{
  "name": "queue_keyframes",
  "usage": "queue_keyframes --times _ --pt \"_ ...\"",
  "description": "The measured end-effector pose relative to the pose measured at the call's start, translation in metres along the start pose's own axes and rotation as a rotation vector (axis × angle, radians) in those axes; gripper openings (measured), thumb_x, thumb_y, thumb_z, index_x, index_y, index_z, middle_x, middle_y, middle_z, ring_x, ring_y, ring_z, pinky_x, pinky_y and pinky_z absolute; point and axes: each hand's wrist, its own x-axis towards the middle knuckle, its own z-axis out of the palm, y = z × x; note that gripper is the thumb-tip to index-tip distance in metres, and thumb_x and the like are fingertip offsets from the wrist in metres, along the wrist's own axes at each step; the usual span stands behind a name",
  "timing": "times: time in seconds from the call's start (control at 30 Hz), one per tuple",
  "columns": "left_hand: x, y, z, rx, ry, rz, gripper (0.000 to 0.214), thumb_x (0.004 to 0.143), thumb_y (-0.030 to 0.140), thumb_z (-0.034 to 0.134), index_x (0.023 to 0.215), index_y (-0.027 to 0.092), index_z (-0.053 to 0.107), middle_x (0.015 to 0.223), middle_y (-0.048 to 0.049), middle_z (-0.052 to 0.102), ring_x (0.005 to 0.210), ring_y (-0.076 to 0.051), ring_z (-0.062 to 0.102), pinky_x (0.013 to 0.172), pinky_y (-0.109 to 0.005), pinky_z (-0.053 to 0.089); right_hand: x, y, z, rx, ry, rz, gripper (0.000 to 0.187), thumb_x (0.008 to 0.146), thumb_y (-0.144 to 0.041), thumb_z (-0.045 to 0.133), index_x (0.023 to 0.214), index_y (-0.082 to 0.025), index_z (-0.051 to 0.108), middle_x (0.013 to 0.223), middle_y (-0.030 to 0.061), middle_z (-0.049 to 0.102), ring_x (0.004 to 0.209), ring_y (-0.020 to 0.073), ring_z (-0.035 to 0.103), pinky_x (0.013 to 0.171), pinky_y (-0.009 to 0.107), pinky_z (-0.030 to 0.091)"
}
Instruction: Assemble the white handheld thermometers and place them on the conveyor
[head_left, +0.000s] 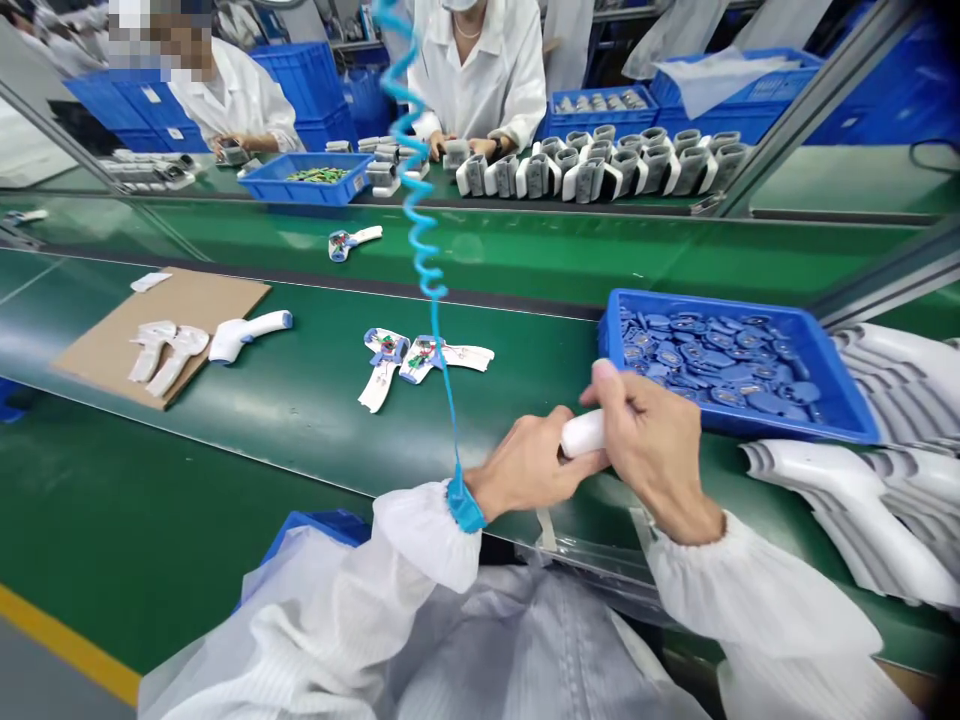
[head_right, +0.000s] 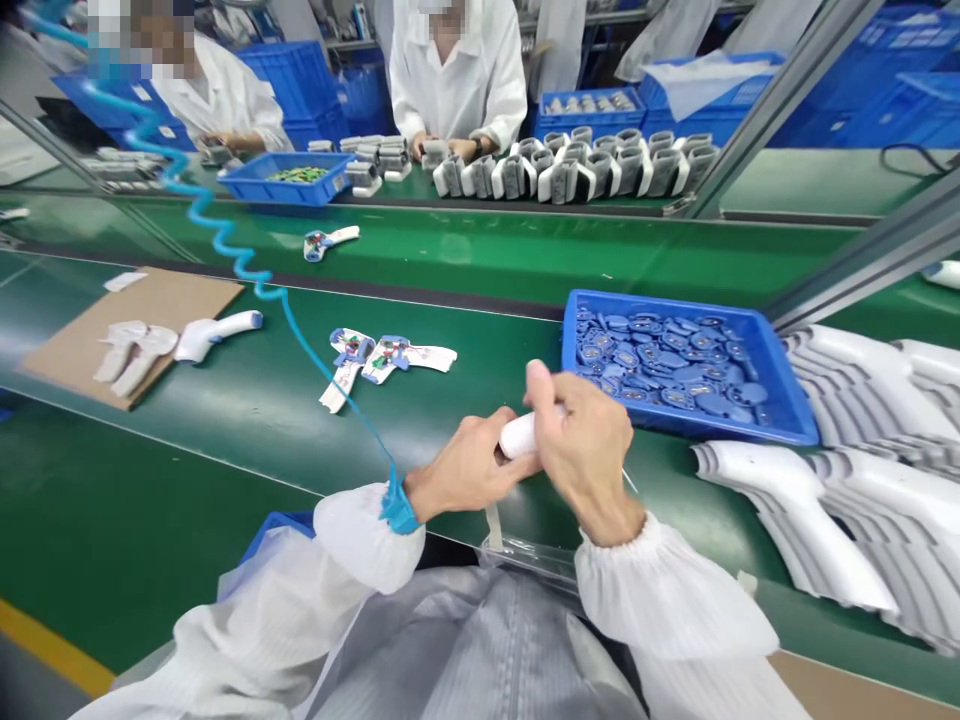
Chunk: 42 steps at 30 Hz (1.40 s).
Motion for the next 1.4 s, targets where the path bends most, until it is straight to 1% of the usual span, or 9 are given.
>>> queue_keyframes --times 0.13,0.23,0.43,0.53,0.63,0.87,1.0,1.17,1.4 --pt "-0.007 0.0 0.015 0.155 0.077 0.012 0.031 0.092 0.038 0.062 0.108 0.011 0.061 0.087 -0.0126 0.072 0.072 -0.03 0.07 0.068 -0.037 0.05 -0.015 -0.006 0.005 -0.075 0.063 -0.039 0.069 0.105 -0.054 0.035 0.053 -0.021 0.065 0.057 0.0072 0.065 0.057 0.0184 0.058 0.06 0.033 0.034" --pt "-0.022 -0.006 0.004 -0.009 0.057 -0.025 0.029 0.094 0.046 0.064 0.098 0.017 0.061 0.077 -0.003 0.068 0.064 -0.019 0.063 0.06 -0.029 0.043 -0.012 0.0 -0.009 -0.051 -0.1 -0.12 0.063 0.104 -0.054 0.041 0.058 -0.022 0.07 0.064 0.0047 0.07 0.063 0.0179 0.064 0.061 0.031 0.037" --pt "-0.046 -0.02 -0.055 0.098 0.084 -0.069 0.025 0.091 0.035 0.072 0.111 0.022 0.064 0.102 -0.0011 0.071 0.09 -0.02 0.065 0.08 -0.031 0.048 0.071 0.075 -0.046 -0.321 -0.201 -0.104 0.029 0.096 -0.036 0.057 0.103 -0.019 0.08 0.096 0.0094 0.079 0.08 0.0242 0.071 0.078 0.036 0.051" --pt "-0.035 -0.013 -0.055 0.43 0.071 0.052 0.048 0.087 0.024 0.076 0.13 0.021 0.056 0.12 -0.0081 0.068 0.108 -0.028 0.063 0.092 -0.04 0.048 0.11 0.102 -0.039 -0.374 -0.26 -0.124 0.015 0.083 -0.022 0.067 0.091 -0.015 0.079 0.095 0.0145 0.077 0.083 0.0274 0.07 0.081 0.04 0.052" --pt "-0.016 -0.002 -0.038 0.721 -0.077 0.127 0.025 0.093 0.024 0.07 0.114 0.013 0.064 0.106 -0.0146 0.07 0.102 -0.033 0.064 0.085 -0.045 0.048 0.123 0.106 -0.033 -0.359 -0.3 -0.121 0.009 0.079 -0.015 0.069 0.072 -0.016 0.074 0.087 0.0156 0.075 0.084 0.029 0.071 0.081 0.041 0.052" --pt "-0.005 0.011 -0.045 0.254 0.062 -0.083 0.023 0.1 0.034 0.059 0.118 0.018 0.058 0.105 -0.0072 0.07 0.092 -0.027 0.066 0.077 -0.037 0.046 0.066 0.075 -0.063 0.011 -0.316 -0.009 0.033 0.097 -0.04 0.059 0.12 -0.02 0.074 0.099 0.0081 0.078 0.084 0.0226 0.075 0.081 0.036 0.059" --pt "-0.001 0.021 -0.049 -0.053 0.006 -0.037 0.026 0.102 0.042 0.055 0.117 0.021 0.057 0.099 -0.0031 0.07 0.084 -0.022 0.064 0.07 -0.031 0.043 0.022 0.035 -0.067 0.457 -0.46 0.11 0.045 0.089 -0.056 0.07 0.119 -0.024 0.077 0.108 0.0072 0.077 0.082 0.0206 0.073 0.083 0.037 0.061" --pt "0.002 0.028 -0.039 -0.119 -0.005 0.066 0.025 0.101 0.04 0.056 0.118 0.021 0.057 0.107 -0.0042 0.071 0.089 -0.022 0.064 0.071 -0.03 0.043 0.004 0.008 -0.066 0.497 -0.459 -0.027 0.037 0.096 -0.051 0.063 0.123 -0.029 0.077 0.128 0.0046 0.073 0.113 0.0224 0.069 0.096 0.035 0.058" --pt "0.001 0.03 -0.038 -0.098 -0.004 0.066 0.032 0.104 0.038 0.053 0.132 0.023 0.054 0.117 -0.005 0.071 0.1 -0.024 0.067 0.083 -0.034 0.048 0.005 0.005 -0.07 0.465 -0.337 0.009 0.04 0.095 -0.05 0.061 0.12 -0.025 0.079 0.103 0.0047 0.079 0.062 0.0118 0.059 0.064 0.027 0.057"
